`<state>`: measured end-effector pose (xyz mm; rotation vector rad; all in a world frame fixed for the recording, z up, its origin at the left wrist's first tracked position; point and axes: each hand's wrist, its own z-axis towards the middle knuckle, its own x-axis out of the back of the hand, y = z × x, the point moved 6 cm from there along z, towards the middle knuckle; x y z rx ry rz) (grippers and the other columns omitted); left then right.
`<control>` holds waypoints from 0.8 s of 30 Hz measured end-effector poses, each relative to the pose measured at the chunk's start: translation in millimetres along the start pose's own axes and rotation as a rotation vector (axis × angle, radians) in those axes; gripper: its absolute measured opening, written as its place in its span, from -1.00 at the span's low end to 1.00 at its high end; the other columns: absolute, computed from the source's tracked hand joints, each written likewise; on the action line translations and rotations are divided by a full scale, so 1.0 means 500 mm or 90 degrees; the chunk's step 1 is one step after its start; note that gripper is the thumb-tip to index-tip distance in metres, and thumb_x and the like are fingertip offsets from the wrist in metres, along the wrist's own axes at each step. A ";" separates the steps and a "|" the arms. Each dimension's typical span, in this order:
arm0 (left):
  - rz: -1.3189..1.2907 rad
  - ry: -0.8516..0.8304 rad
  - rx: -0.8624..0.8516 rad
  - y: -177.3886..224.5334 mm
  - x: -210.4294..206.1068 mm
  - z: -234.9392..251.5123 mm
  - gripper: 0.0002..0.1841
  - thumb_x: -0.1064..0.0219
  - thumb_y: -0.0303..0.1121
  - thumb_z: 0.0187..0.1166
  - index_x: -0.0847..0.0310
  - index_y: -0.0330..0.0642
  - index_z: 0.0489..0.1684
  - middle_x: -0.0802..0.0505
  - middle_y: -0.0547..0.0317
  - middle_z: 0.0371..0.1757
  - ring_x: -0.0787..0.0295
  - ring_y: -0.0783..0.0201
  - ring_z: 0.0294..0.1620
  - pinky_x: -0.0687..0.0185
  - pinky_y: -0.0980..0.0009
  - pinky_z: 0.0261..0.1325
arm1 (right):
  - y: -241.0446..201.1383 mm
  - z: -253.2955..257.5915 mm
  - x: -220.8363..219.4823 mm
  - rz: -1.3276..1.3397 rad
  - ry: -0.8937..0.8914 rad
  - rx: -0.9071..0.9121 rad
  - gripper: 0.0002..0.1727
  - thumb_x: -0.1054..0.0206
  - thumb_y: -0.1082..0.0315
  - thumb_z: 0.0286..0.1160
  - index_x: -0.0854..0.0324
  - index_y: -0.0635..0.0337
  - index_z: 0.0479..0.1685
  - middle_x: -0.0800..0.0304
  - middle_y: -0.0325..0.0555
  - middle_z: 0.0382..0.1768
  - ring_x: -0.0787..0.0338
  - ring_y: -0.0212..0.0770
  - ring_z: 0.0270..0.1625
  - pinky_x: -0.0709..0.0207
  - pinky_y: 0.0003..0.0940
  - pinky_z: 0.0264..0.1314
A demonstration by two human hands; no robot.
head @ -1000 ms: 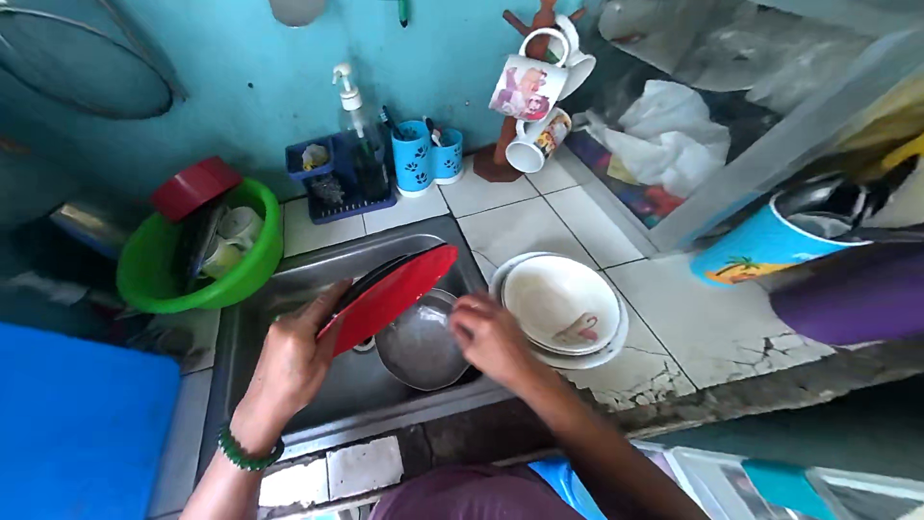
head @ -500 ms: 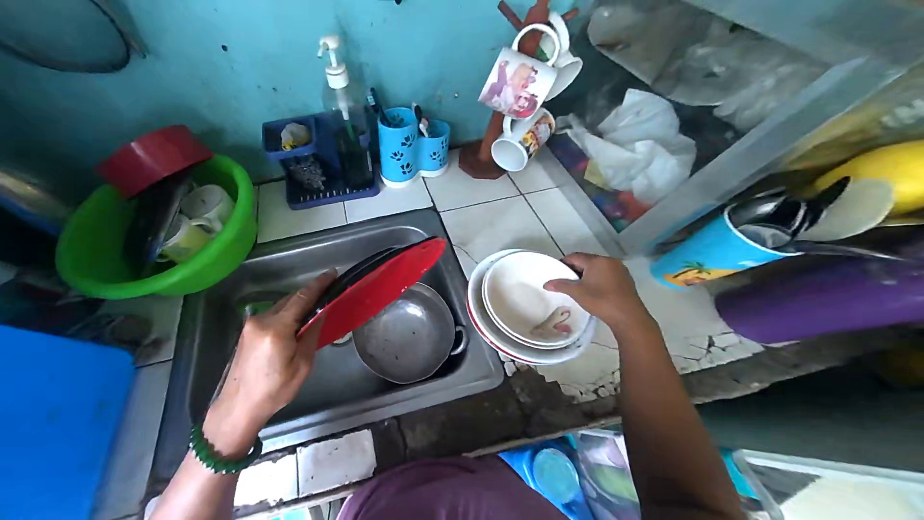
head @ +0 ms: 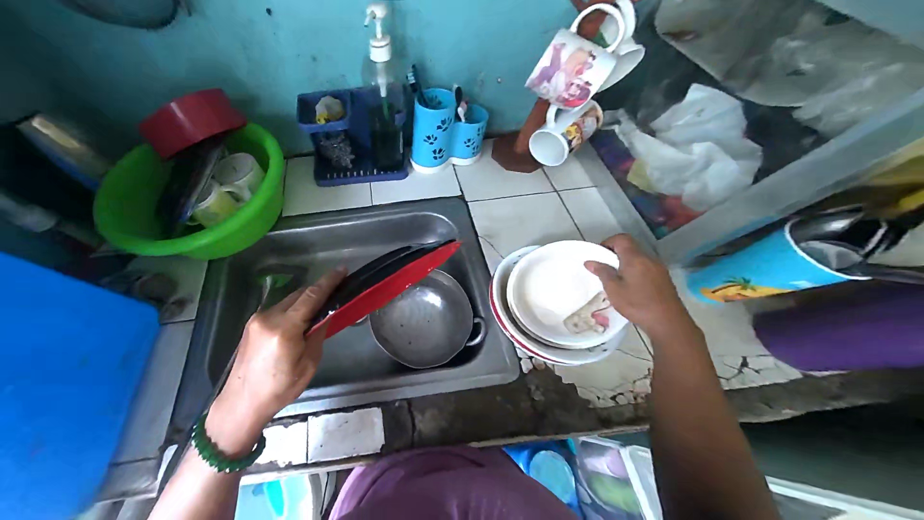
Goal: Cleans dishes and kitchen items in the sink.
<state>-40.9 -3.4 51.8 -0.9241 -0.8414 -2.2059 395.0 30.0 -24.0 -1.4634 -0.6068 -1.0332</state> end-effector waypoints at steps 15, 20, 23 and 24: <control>0.046 0.075 0.062 -0.001 0.038 -0.008 -0.57 -0.21 -0.54 0.59 -0.63 -0.35 0.45 -0.90 -0.22 0.06 -0.92 -0.05 -0.10 -0.79 0.10 -0.05 | -0.408 -0.040 -0.188 -0.219 -0.099 0.308 -0.68 -0.26 0.71 0.48 -0.58 0.51 0.21 -0.75 0.47 -0.11 -0.81 0.50 -0.05 -0.65 0.33 -0.15; 0.040 0.096 0.035 -0.009 0.050 -0.028 -0.59 -0.18 -0.55 0.57 -0.67 -0.37 0.38 -0.91 -0.17 0.08 -0.92 0.01 -0.01 -0.80 0.16 0.03 | -0.393 -0.013 -0.312 -0.266 -0.329 0.212 -0.47 -0.19 0.63 0.58 -0.42 0.29 0.57 -0.74 0.43 0.14 -0.74 0.45 0.25 -0.55 0.35 0.22; 0.012 0.105 0.038 -0.014 0.046 -0.036 -0.58 -0.24 -0.58 0.49 -0.68 -0.41 0.35 -0.91 -0.18 0.05 -0.93 0.01 -0.04 -0.82 0.13 0.01 | -0.387 -0.013 -0.345 -0.258 -0.373 0.176 -0.39 -0.19 0.64 0.56 -0.31 0.33 0.67 -0.66 0.50 0.28 -0.66 0.48 0.38 -0.50 0.36 0.35; 0.000 0.111 0.038 -0.015 0.045 -0.037 -0.58 -0.26 -0.60 0.46 -0.69 -0.41 0.33 -0.92 -0.17 0.01 -0.93 0.02 -0.07 -0.82 0.12 0.00 | -0.383 -0.010 -0.359 -0.248 -0.375 0.162 -0.38 -0.19 0.60 0.60 -0.27 0.35 0.70 -0.63 0.52 0.33 -0.64 0.48 0.42 -0.48 0.36 0.39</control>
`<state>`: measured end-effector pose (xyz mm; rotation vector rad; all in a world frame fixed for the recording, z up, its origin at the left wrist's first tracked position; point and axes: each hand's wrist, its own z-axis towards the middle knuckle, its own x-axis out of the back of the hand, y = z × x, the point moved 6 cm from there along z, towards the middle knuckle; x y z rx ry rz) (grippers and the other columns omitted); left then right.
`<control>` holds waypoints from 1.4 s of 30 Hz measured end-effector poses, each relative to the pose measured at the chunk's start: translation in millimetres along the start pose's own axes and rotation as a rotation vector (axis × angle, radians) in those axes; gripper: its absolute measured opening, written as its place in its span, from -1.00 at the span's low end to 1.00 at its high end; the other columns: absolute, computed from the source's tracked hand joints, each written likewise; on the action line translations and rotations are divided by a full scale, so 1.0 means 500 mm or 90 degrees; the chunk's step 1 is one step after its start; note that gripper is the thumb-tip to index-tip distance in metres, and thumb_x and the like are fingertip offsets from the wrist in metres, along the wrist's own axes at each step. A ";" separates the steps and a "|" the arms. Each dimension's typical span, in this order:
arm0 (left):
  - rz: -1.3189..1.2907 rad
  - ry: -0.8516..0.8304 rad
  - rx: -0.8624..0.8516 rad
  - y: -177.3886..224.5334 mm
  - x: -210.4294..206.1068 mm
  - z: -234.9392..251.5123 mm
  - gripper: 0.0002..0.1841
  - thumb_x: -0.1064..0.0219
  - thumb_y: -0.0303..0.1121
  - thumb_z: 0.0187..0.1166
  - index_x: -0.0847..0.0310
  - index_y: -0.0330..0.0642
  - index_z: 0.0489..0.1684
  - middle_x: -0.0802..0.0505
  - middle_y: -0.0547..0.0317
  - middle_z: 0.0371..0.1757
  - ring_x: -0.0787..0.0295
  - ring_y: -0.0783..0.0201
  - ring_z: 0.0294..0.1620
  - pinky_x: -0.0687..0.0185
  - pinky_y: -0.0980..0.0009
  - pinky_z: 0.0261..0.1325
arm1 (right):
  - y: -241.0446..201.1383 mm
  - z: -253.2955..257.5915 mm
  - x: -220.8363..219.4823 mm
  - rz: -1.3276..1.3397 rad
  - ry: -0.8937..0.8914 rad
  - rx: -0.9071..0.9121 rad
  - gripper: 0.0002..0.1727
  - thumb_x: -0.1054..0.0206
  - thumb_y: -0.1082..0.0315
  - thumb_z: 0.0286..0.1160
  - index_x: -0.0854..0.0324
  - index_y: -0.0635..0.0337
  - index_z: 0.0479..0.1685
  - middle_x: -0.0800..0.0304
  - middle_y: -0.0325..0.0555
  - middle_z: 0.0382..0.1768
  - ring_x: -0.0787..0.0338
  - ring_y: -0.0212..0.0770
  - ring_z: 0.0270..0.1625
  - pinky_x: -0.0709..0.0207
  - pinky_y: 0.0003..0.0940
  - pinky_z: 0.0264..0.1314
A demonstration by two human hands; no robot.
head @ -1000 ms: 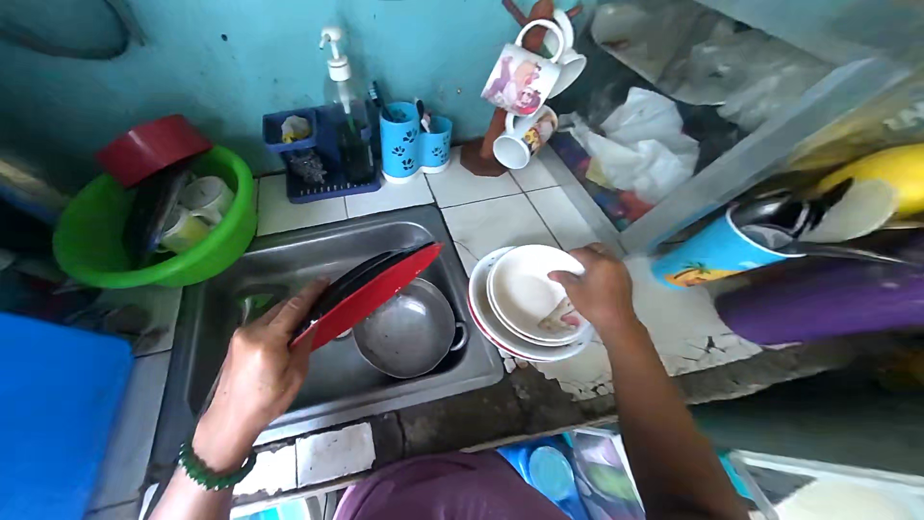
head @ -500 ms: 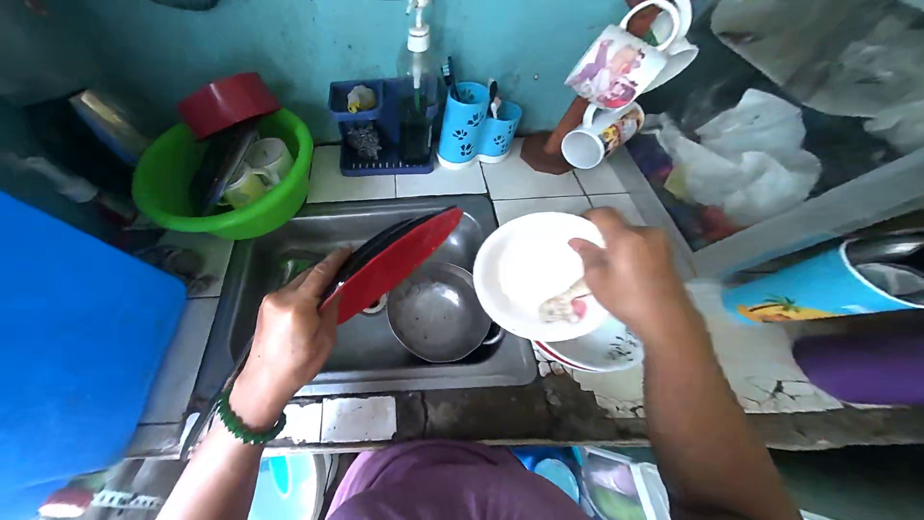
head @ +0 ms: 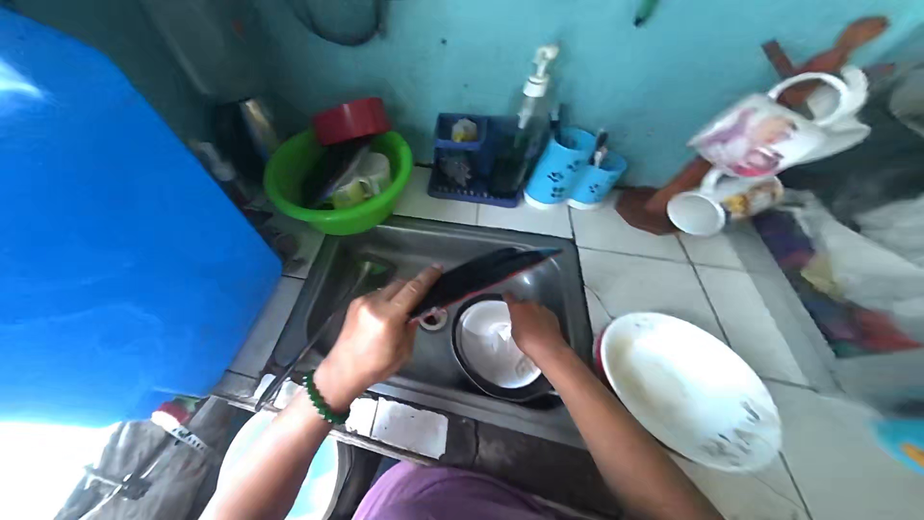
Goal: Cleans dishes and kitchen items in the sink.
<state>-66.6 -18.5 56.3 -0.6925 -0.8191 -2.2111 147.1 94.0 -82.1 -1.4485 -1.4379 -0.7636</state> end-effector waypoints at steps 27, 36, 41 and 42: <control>0.401 0.111 0.097 -0.348 0.088 0.153 -0.41 -0.19 -0.76 0.47 -0.65 -0.10 0.50 -0.79 -0.24 0.35 -0.77 -0.40 0.26 -0.70 -0.28 0.03 | 0.071 0.051 -0.099 0.060 -0.018 -0.120 -0.38 -0.19 0.04 0.80 -0.36 0.35 0.60 -0.72 0.39 0.29 -0.72 0.35 0.39 -0.52 0.27 0.41; 0.306 -0.029 0.311 -0.465 0.054 0.198 -0.40 -0.24 -0.18 0.78 -0.29 -0.17 0.77 -0.59 -0.35 0.57 -0.65 -0.42 0.42 -0.50 -0.34 0.37 | 0.072 0.053 -0.100 0.104 -0.017 -0.128 -0.40 -0.21 0.09 0.79 -0.35 0.36 0.59 -0.72 0.39 0.27 -0.72 0.34 0.38 -0.52 0.25 0.42; 0.249 -0.103 0.398 -0.540 0.036 0.221 -0.24 -0.27 0.08 0.71 -0.24 -0.21 0.79 -0.54 -0.40 0.60 -0.56 -0.41 0.50 -0.41 -0.32 0.50 | 0.074 0.062 -0.108 0.126 -0.026 -0.126 -0.43 -0.22 0.15 0.79 -0.32 0.37 0.60 -0.70 0.40 0.29 -0.72 0.33 0.40 -0.53 0.20 0.44; 0.218 -0.110 0.415 -0.552 0.032 0.219 -0.27 -0.23 0.07 0.74 -0.24 -0.21 0.79 -0.53 -0.37 0.61 -0.51 -0.37 0.57 -0.34 -0.29 0.58 | 0.073 0.060 -0.107 0.124 -0.031 -0.128 -0.42 -0.22 0.15 0.79 -0.31 0.37 0.60 -0.70 0.40 0.29 -0.71 0.33 0.40 -0.54 0.20 0.44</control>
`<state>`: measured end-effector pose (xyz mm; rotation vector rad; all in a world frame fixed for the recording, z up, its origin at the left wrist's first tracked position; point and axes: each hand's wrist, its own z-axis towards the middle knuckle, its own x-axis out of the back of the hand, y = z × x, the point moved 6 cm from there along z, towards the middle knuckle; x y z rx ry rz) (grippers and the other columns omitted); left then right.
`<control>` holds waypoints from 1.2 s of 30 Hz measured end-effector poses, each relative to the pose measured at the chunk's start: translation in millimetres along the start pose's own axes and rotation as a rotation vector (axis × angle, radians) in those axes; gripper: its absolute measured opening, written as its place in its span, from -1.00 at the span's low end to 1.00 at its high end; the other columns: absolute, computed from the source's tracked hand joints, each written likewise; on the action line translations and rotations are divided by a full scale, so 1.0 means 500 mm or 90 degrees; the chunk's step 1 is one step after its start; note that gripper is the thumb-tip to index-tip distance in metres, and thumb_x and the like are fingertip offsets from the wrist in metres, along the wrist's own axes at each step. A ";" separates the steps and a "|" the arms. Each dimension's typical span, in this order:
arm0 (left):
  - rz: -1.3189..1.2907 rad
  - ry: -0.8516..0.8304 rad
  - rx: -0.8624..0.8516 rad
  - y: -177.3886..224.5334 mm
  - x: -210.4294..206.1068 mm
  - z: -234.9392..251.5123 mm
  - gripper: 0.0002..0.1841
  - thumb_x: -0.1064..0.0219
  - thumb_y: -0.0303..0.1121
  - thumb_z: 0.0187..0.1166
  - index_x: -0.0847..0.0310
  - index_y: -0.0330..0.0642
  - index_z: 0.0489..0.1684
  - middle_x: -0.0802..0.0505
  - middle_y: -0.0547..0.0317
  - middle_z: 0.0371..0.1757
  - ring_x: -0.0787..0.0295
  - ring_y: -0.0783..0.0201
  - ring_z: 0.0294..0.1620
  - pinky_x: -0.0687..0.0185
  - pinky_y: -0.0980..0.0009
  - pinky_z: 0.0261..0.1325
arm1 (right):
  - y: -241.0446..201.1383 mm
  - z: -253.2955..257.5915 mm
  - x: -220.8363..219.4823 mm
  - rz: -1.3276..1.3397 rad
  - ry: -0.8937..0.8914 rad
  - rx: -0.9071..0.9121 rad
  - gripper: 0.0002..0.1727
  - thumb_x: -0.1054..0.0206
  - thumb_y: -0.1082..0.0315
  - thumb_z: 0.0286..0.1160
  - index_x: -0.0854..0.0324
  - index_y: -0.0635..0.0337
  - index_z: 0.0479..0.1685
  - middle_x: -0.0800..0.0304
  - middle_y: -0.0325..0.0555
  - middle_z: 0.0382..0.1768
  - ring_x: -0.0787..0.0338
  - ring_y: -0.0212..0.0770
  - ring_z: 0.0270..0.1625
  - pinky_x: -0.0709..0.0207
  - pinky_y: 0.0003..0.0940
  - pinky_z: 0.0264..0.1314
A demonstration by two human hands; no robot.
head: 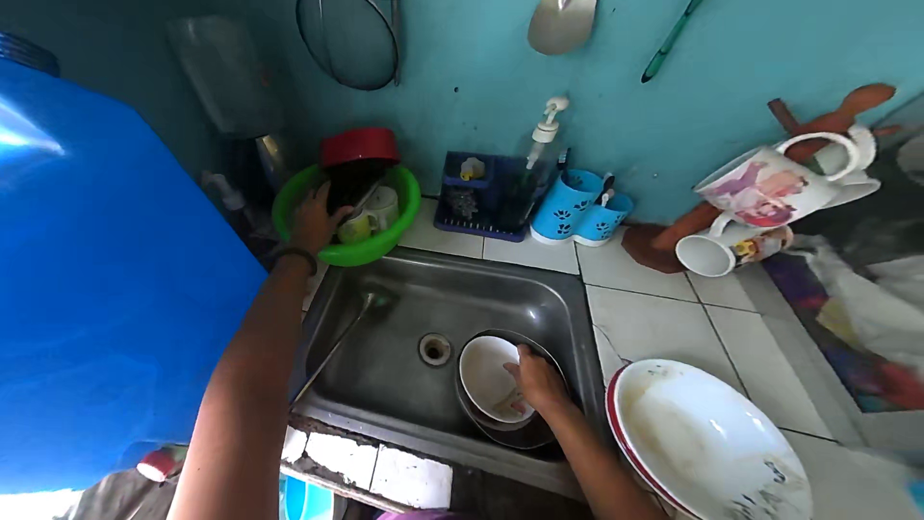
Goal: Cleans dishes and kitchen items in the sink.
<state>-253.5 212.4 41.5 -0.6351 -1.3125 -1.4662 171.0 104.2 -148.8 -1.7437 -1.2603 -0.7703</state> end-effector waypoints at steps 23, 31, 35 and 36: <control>0.194 -0.560 -0.230 0.412 -0.419 -0.512 0.07 -0.53 -0.18 0.46 0.19 -0.37 0.89 -0.07 -0.35 0.86 0.00 -0.31 0.84 -0.08 -0.21 0.72 | -0.050 -0.086 0.058 -0.063 -0.033 0.037 -0.56 -0.09 0.61 0.69 -0.41 0.55 0.52 -0.52 0.44 0.49 -0.56 0.35 0.55 -0.45 0.23 0.50; 0.157 -0.506 -0.189 0.433 -0.452 -0.472 0.04 -0.57 -0.10 0.43 0.05 -0.37 0.84 -0.24 -0.44 0.76 -0.14 -0.38 0.77 -0.31 -0.20 0.61 | 0.002 -0.262 0.159 0.097 0.458 0.352 -0.72 -0.23 0.40 0.68 -0.79 0.34 0.10 -0.86 0.27 0.02 -0.88 0.24 0.10 -0.73 0.13 0.12; 0.165 -0.555 -0.176 0.426 -0.471 -0.460 -0.09 -0.42 -0.06 0.61 0.05 -0.19 0.87 -0.36 -0.47 0.68 -0.54 -0.41 0.51 -0.54 -0.21 0.44 | 0.185 -0.294 0.227 0.130 0.555 0.197 -0.71 -0.35 0.38 0.62 -0.77 0.41 0.13 -0.81 0.33 0.15 -0.81 0.30 0.24 -0.65 0.21 0.27; 0.148 -0.582 -0.171 0.419 -0.472 -0.463 -0.13 -0.37 -0.08 0.67 0.08 -0.17 0.89 -0.43 -0.50 0.63 -0.56 -0.43 0.48 -0.51 -0.25 0.45 | 0.240 -0.290 0.236 0.129 0.525 0.118 -0.66 -0.37 0.36 0.63 -0.72 0.45 0.20 -0.73 0.41 0.25 -0.71 0.38 0.36 -0.56 0.28 0.36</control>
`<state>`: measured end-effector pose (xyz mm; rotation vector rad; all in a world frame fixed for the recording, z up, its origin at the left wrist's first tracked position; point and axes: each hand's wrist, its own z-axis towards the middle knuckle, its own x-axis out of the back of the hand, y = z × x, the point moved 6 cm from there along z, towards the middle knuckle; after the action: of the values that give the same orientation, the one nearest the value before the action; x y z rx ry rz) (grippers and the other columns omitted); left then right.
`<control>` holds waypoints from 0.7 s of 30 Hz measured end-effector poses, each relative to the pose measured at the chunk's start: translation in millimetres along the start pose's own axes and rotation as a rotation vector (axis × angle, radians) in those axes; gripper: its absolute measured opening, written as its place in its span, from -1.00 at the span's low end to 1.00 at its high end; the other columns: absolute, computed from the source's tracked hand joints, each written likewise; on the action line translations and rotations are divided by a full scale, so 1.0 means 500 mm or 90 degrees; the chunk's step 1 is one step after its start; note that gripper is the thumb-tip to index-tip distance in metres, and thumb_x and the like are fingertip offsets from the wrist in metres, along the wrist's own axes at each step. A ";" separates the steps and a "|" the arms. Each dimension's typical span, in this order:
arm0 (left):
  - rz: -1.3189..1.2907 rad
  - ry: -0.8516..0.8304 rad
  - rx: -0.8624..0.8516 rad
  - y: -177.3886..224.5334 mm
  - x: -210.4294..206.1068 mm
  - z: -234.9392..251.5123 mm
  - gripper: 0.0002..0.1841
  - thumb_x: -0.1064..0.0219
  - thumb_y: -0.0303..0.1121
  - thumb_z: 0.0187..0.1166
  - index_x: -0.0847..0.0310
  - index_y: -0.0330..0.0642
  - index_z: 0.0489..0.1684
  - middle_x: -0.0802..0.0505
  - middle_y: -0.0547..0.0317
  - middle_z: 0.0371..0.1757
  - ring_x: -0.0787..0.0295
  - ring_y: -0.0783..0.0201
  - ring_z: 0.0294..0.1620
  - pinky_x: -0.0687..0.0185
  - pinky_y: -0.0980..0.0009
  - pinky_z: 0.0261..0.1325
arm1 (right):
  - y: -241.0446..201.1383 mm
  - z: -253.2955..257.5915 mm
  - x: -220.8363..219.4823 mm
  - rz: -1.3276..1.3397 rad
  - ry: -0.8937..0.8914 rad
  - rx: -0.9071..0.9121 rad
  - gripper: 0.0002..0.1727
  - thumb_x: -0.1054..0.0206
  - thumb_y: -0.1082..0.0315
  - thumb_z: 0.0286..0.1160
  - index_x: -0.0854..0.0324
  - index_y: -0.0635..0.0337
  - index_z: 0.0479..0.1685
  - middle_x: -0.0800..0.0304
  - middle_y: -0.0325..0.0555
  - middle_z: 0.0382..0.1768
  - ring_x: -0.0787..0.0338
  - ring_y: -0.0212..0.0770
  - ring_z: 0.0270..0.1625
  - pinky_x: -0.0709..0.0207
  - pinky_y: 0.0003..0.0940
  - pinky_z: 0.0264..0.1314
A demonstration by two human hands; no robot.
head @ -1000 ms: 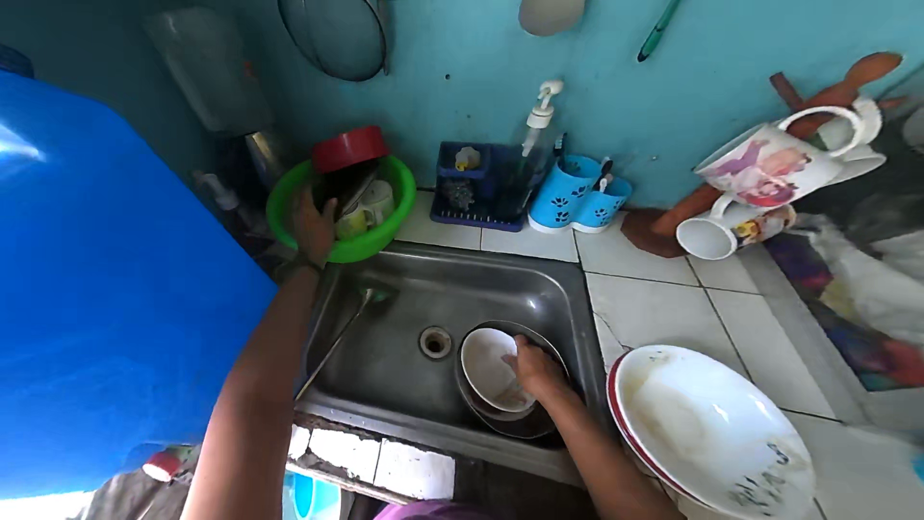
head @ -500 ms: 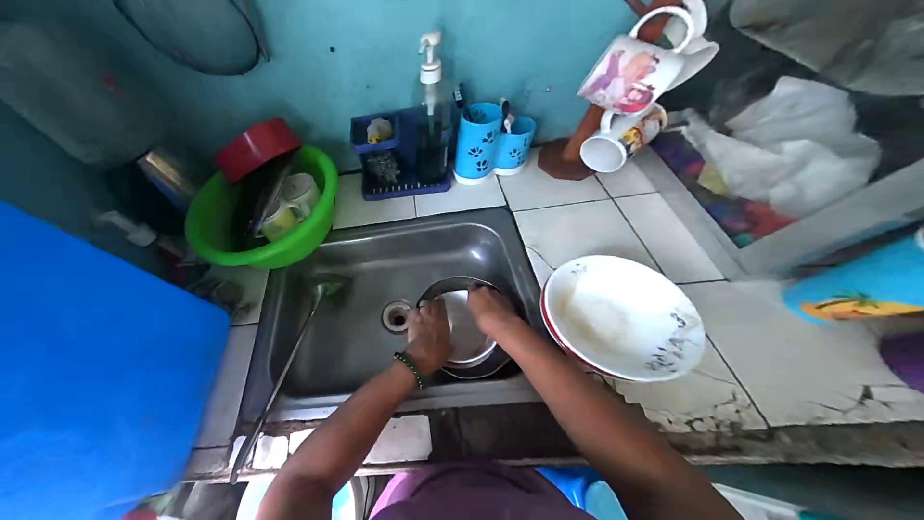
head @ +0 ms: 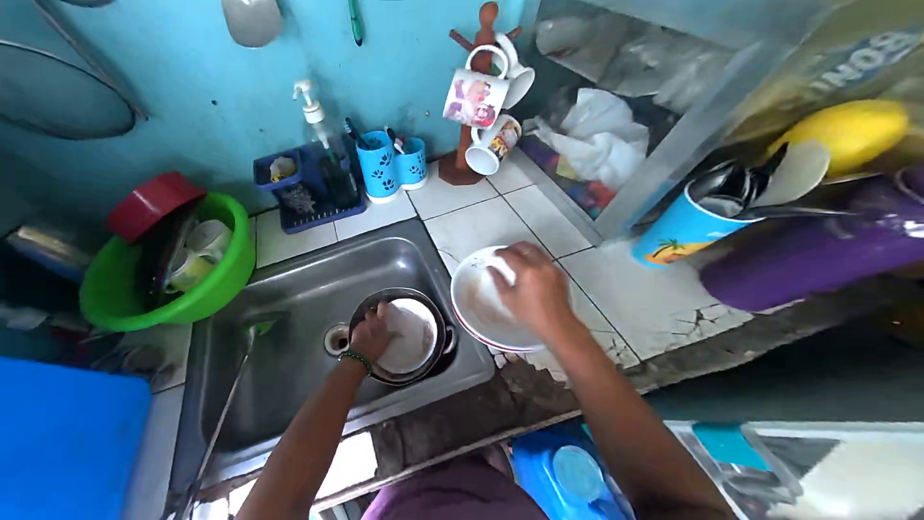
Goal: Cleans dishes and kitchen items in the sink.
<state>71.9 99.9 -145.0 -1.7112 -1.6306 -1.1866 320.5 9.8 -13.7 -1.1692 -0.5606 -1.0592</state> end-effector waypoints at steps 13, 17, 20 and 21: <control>-0.052 -0.017 0.028 0.002 0.073 -0.046 -0.45 -0.31 -0.53 0.58 -0.34 -0.53 0.56 -0.61 -0.54 0.42 -0.58 -0.37 0.47 -0.45 -0.25 0.48 | 0.178 -0.007 0.013 -0.028 -0.121 -0.263 -0.55 -0.57 0.37 0.43 -0.65 0.50 0.20 -0.60 0.53 0.28 -0.67 0.56 0.23 -0.48 0.55 0.16; -0.026 -0.004 0.053 -0.003 0.040 -0.050 -0.32 -0.33 -0.36 0.64 -0.15 -0.47 0.70 -0.53 -0.49 0.54 -0.54 -0.37 0.52 -0.42 -0.27 0.51 | 0.167 0.003 0.021 -0.046 -0.130 -0.257 -0.63 -0.49 0.37 0.52 -0.65 0.48 0.17 -0.69 0.51 0.18 -0.68 0.54 0.25 -0.44 0.56 0.17; 0.055 0.008 0.062 0.030 0.035 -0.071 -0.27 -0.29 -0.12 0.72 -0.17 -0.46 0.73 -0.34 -0.45 0.70 -0.46 -0.38 0.58 -0.44 -0.25 0.51 | 0.166 0.008 0.032 -0.040 -0.124 -0.267 -0.65 -0.43 0.36 0.59 -0.62 0.47 0.18 -0.72 0.51 0.12 -0.69 0.54 0.23 -0.43 0.55 0.18; 0.045 0.037 0.046 0.044 0.042 -0.078 -0.28 -0.26 -0.06 0.74 -0.23 -0.45 0.70 -0.33 -0.44 0.71 -0.39 -0.38 0.63 -0.40 -0.26 0.53 | 0.170 0.009 0.039 -0.023 -0.112 -0.272 -0.64 -0.38 0.36 0.64 -0.58 0.47 0.23 -0.71 0.53 0.12 -0.68 0.56 0.23 -0.43 0.56 0.19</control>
<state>81.6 75.0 -103.3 -1.6599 -1.5473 -1.1212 405.0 8.6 -35.1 -1.6436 -0.5064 -1.1462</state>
